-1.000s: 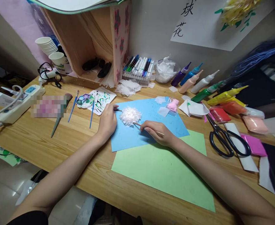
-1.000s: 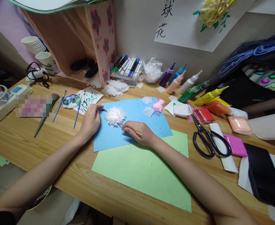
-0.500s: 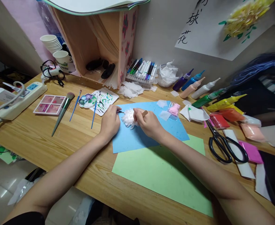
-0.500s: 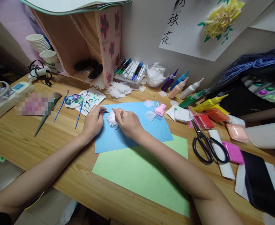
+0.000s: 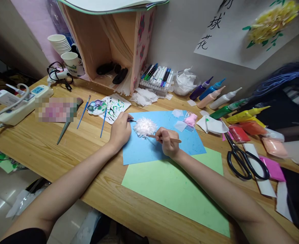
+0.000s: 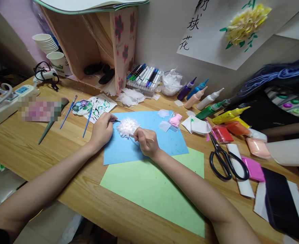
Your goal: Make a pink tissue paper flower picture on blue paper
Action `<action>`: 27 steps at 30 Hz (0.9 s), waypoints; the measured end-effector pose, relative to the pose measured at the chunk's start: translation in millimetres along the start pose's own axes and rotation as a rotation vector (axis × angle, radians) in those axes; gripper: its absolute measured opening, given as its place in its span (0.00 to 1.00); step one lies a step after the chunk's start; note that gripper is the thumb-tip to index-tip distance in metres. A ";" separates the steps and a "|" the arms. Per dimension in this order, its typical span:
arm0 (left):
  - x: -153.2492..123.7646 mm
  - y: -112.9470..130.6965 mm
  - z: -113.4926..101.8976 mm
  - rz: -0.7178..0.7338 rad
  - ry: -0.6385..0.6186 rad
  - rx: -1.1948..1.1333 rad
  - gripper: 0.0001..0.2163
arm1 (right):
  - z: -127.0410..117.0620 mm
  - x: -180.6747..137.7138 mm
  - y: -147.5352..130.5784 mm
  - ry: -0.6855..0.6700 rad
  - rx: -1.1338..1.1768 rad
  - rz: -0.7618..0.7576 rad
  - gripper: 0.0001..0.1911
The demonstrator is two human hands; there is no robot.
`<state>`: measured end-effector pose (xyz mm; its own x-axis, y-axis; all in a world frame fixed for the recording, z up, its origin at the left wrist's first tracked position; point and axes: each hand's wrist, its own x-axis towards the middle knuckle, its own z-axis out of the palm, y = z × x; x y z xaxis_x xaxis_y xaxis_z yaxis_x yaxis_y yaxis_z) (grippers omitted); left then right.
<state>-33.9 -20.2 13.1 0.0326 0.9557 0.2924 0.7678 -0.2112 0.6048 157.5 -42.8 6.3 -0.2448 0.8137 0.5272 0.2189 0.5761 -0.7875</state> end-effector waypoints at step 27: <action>0.4 0.6 0.4 0.005 0.001 0.051 0.12 | 6.9 20.4 -2.1 0.080 0.133 0.448 0.25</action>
<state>-33.2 -19.9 13.3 0.0363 0.9545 0.2962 0.7990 -0.2057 0.5650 145.4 -27.9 16.6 -0.0792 0.9863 0.1449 0.1618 0.1562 -0.9744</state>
